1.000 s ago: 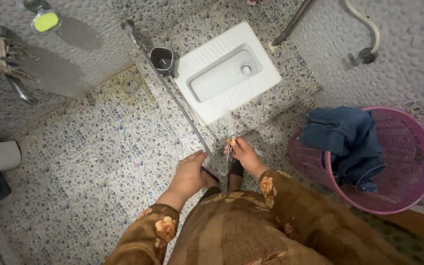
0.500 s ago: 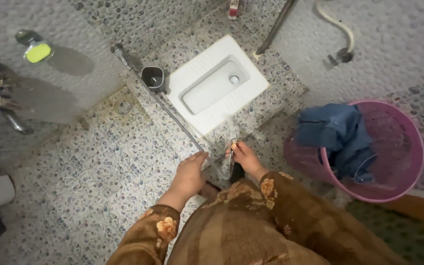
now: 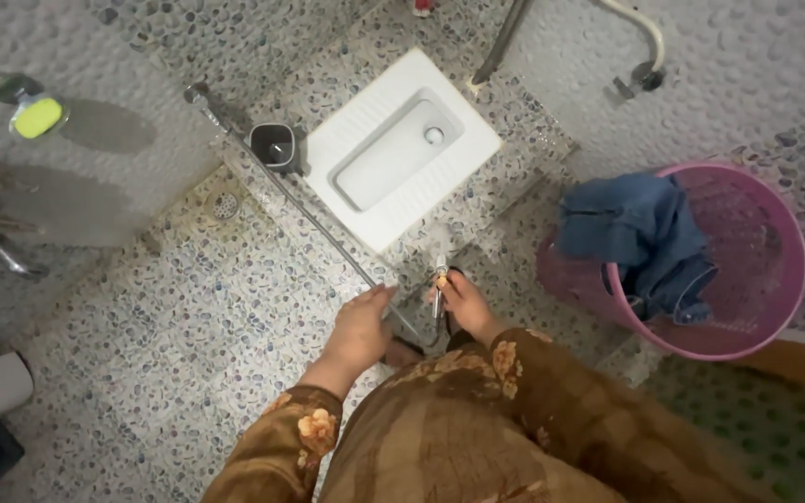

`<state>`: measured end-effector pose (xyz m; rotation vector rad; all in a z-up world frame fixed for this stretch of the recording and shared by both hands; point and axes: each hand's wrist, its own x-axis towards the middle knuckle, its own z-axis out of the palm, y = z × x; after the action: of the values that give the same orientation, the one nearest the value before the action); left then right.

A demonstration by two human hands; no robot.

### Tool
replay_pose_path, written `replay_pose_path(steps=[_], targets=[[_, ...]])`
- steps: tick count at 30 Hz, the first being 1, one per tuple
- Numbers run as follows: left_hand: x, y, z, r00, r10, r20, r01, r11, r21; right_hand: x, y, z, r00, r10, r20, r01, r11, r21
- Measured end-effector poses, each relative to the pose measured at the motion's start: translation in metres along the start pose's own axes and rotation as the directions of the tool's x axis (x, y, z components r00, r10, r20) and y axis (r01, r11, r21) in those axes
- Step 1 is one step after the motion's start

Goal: Repairing and cleaning a handheld bidet sprayer and its connection in a bathroom.

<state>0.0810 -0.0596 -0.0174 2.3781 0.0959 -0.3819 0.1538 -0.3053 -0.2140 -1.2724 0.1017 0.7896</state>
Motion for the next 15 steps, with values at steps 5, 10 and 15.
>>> replay_pose_path(steps=[5, 10, 15], targets=[[0.013, 0.021, -0.006, 0.994, -0.041, 0.105, 0.04, 0.999, 0.014, 0.007, 0.013, -0.021, 0.998, -0.016, -0.061, 0.017, 1.0, 0.006], [0.029, 0.025, 0.003, 0.989, -0.021, 0.144, 0.016, 0.999, 0.032, 0.003, 0.003, -0.031, 0.994, -0.058, -0.09, 0.067, 0.993, 0.101], [0.043, 0.053, -0.008, 0.98, -0.033, 0.195, 0.026, 0.999, 0.04, 0.006, 0.01, -0.046, 0.992, -0.049, -0.116, 0.065, 0.988, 0.137]])
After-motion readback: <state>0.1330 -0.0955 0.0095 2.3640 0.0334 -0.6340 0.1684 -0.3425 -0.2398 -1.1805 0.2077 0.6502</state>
